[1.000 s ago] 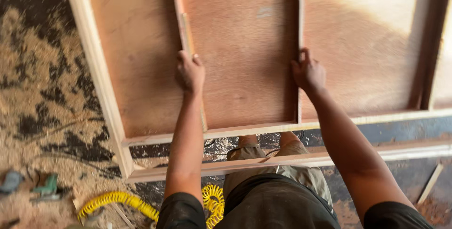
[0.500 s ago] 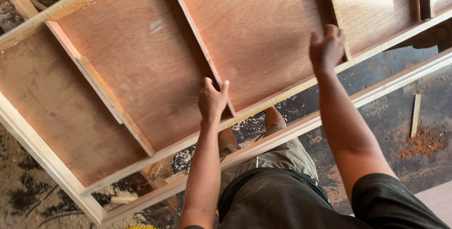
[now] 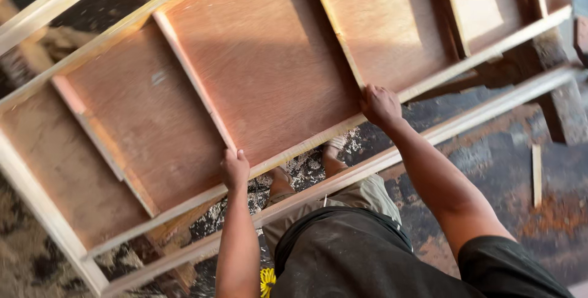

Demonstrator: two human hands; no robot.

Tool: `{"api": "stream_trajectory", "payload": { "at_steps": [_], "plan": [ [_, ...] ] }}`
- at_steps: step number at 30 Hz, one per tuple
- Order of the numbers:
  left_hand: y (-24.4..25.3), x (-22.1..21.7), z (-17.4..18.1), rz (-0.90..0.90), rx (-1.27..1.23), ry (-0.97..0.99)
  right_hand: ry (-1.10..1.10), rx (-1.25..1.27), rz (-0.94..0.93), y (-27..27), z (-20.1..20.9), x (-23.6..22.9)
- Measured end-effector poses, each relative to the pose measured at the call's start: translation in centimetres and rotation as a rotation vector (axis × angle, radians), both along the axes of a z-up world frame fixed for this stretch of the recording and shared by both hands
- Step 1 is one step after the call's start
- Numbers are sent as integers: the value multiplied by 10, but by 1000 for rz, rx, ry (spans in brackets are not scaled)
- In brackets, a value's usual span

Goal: The person assembles a wooden frame by positioning wooden slats within a large rectangular structure and hammering nails into the joints, using a nail gun for final securement.

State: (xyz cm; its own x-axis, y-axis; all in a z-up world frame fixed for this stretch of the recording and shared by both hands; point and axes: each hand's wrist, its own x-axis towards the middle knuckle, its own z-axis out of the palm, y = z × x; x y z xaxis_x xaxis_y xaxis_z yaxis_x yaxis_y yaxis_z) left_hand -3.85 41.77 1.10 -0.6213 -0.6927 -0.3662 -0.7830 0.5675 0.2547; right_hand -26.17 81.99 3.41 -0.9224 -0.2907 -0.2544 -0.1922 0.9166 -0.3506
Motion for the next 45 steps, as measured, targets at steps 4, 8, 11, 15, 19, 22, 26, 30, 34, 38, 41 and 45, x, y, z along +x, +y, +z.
{"api": "stream_trajectory", "payload": {
  "at_steps": [4,8,11,15,19,22,26,30,34,38,41,45],
  "plan": [
    [-5,-3,-12,13,68,-15,-125,-33,16,6,2,-3],
    [-13,0,-22,18,85,54,-197,31,43,13,-11,-16],
    [-14,5,-22,0,108,70,-306,19,44,25,-24,-23],
    [-15,3,-15,-12,116,77,-676,-584,36,48,-18,-40],
    [-14,5,-16,-8,125,89,-682,-419,-45,42,1,-27],
    [-15,3,-15,-6,137,68,-523,-237,43,19,1,6],
    [-13,3,-11,8,146,58,-327,-200,37,-36,-10,37],
    [-14,5,-9,-8,123,64,-39,-93,107,-77,-6,48],
    [-14,4,-9,6,155,52,-78,21,69,-93,7,41],
    [-16,4,-9,-14,153,101,-177,41,99,-96,6,33],
    [-15,1,-4,-27,163,87,-345,-12,77,-83,-2,23],
    [-15,0,-3,-13,151,88,-342,-296,85,-58,-5,19]
  ]
}}
